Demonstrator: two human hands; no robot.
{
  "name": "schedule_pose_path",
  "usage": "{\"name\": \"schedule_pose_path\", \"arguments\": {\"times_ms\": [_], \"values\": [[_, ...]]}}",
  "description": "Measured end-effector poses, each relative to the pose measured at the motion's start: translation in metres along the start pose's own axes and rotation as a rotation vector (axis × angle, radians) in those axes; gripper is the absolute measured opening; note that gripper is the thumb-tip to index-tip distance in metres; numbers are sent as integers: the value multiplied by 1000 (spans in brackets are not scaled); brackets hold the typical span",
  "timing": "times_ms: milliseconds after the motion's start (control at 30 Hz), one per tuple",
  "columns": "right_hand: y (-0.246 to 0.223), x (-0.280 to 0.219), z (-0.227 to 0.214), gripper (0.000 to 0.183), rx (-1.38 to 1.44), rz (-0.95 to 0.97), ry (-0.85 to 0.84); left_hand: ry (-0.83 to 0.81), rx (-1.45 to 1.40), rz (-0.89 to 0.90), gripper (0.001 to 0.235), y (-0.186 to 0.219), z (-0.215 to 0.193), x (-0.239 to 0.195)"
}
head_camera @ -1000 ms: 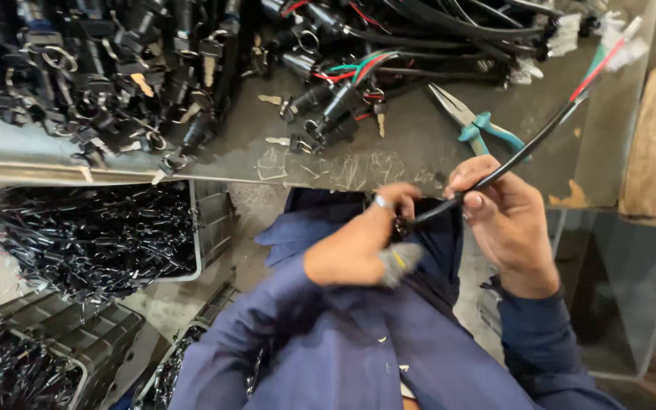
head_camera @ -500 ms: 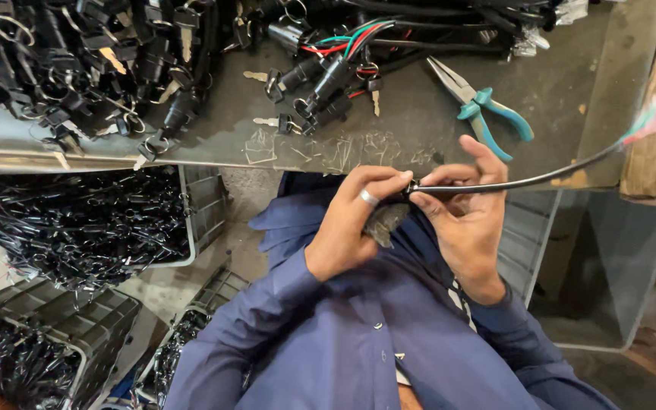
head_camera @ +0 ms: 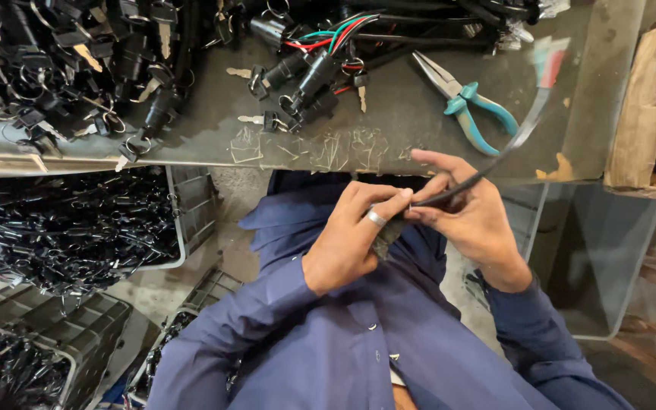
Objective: The person repeatedly picks up black wire harnesses with exposed red and green wires, secures them with small black plastic clips using pliers, and places the finished units on the workbench. The process is repeated continuously throughout the clip.
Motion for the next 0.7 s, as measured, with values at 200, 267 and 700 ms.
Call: {"name": "schedule_pose_path", "arguments": {"times_ms": [200,267,700], "values": [[8,-26,28,50,179,-183,282,316,-470,-181,54,-35,-2,-2],[27,-27,33,48,372,-173,178,317,-662,-380,32,-64,14,-5],[64,-21,28,46,215,-118,-35,118,-526,-497,40,-72,35,-11]]}}
Point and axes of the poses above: each hand's wrist, its own x-axis towards the middle knuckle, its own z-axis out of the palm, y = z × x, the point moved 10 cm from there along x, towards the middle knuckle, and after that the axes turned 11 degrees about x, right-handed, at the moved point
